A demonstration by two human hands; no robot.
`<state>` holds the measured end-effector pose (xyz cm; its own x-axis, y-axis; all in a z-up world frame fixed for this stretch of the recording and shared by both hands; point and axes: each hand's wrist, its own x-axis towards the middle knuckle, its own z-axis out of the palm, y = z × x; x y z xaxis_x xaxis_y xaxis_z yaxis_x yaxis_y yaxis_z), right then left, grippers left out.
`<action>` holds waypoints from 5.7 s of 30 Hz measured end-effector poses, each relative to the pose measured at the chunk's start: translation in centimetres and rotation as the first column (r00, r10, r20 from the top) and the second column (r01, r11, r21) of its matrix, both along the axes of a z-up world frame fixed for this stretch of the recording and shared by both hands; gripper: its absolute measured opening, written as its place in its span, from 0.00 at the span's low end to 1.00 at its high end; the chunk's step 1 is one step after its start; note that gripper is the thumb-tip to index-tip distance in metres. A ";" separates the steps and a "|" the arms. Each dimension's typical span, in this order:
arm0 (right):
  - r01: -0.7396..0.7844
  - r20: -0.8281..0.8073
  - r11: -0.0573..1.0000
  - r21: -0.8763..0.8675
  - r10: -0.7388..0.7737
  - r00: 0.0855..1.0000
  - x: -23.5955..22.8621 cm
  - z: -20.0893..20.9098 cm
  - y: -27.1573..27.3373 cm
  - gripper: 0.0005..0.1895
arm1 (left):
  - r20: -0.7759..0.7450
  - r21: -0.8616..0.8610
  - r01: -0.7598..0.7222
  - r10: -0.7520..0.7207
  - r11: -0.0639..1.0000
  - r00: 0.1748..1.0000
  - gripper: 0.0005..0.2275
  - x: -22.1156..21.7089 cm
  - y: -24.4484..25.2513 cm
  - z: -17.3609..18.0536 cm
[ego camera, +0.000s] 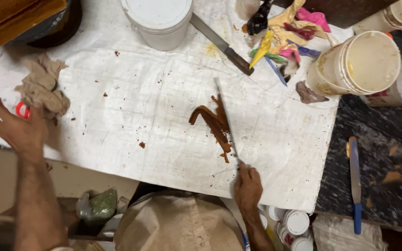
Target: The person places a gold sheet onto a wooden board and uses a knife to trim the excess material from the edges. After cleaning the work surface, the person uses a putty knife to mix a brown powder with a white paste on a black board, creating a uniform brown mixture.
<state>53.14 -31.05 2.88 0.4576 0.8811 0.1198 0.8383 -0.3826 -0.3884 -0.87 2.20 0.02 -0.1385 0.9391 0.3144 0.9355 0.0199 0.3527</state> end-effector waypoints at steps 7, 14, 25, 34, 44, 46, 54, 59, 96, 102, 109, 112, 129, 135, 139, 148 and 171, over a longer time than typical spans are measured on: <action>0.484 -0.008 0.826 -0.289 -0.508 0.861 -1.9 2.0 -3.1 0.16 | 0.072 -0.337 -0.024 0.051 0.941 0.996 0.29 2.1 8.4 -2.1; 0.304 -0.057 0.950 -0.067 -0.308 0.950 -9.4 0.4 0.5 0.20 | -0.038 -0.086 0.397 -0.401 0.914 0.915 0.35 6.6 3.1 -4.0; 0.167 0.111 0.986 0.004 -0.167 0.980 -8.8 1.0 6.6 0.13 | 0.996 0.055 -0.023 -0.053 0.998 0.066 0.12 4.1 -1.5 1.2; -0.217 -0.125 0.955 -0.204 0.194 0.973 -9.4 -0.1 13.4 0.16 | 0.991 -0.016 0.370 -0.035 0.929 0.129 0.13 18.4 -7.3 3.6; -0.484 -0.048 0.875 0.032 0.485 0.873 -6.1 2.4 26.1 0.14 | 0.569 0.171 0.668 -0.626 0.724 0.533 0.29 38.4 -6.3 13.3; -0.536 -0.026 0.844 0.011 0.536 0.844 -5.6 2.0 26.4 0.14 | 0.614 0.050 0.574 -0.479 0.817 0.628 0.13 32.8 -4.6 10.3; -0.425 -0.004 0.905 0.015 0.425 0.905 -4.1 2.3 24.7 0.12 | 0.171 -0.266 -0.297 0.348 0.917 0.922 0.26 3.7 0.4 2.0; -0.573 0.078 0.819 -0.008 0.572 0.816 -7.0 2.7 28.4 0.11 | 0.127 -0.063 0.009 -0.001 0.998 0.992 0.20 -1.9 4.4 0.7; -0.375 0.196 0.927 0.023 0.363 0.911 -12.1 1.0 16.3 0.15 | 0.659 -0.752 -0.190 0.710 0.631 -0.248 0.21 -6.8 -24.3 -13.7; -0.627 0.106 0.778 0.030 0.621 0.776 -11.9 0.0 20.4 0.14 | 0.641 -0.767 -0.225 0.694 0.601 -0.329 0.20 -3.3 -33.7 -10.4; -0.721 -0.031 0.677 -0.148 0.725 0.688 -20.7 -1.2 7.4 0.22 | 0.612 -0.767 -0.218 0.587 0.603 -0.530 0.17 2.2 -41.0 -12.7; -0.631 -0.168 0.765 -0.128 0.611 0.774 -20.0 -0.2 5.6 0.20 | 0.678 -0.665 -0.213 0.458 0.716 -0.575 0.18 2.6 -42.4 -12.9; -0.732 -0.020 0.631 -0.255 0.754 0.657 -22.5 -0.2 19.9 0.31 | 0.677 -0.720 -0.361 0.486 0.593 -0.552 0.23 -7.5 -41.2 -10.8; -0.802 -0.123 0.257 -0.539 0.918 0.377 -26.5 0.5 9.8 0.41 | 0.637 -0.739 -0.263 0.516 0.620 -0.573 0.28 -7.6 -40.6 -12.0; -0.848 -0.122 0.367 -0.382 0.890 0.440 -23.9 0.0 5.6 0.44 | 0.577 -0.761 -0.189 0.515 0.621 -0.633 0.29 -7.3 -39.5 -13.7; -0.760 -0.176 0.362 -0.540 0.834 0.523 -5.8 0.5 -4.6 0.49 | 0.582 -0.749 -0.070 0.604 0.659 -0.544 0.31 -8.6 -33.9 -15.2; -0.088 0.202 0.993 0.075 0.071 0.977 6.0 2.4 25.4 0.19 | 0.701 -0.497 0.328 0.594 0.804 -0.395 0.22 -0.9 -8.1 -20.0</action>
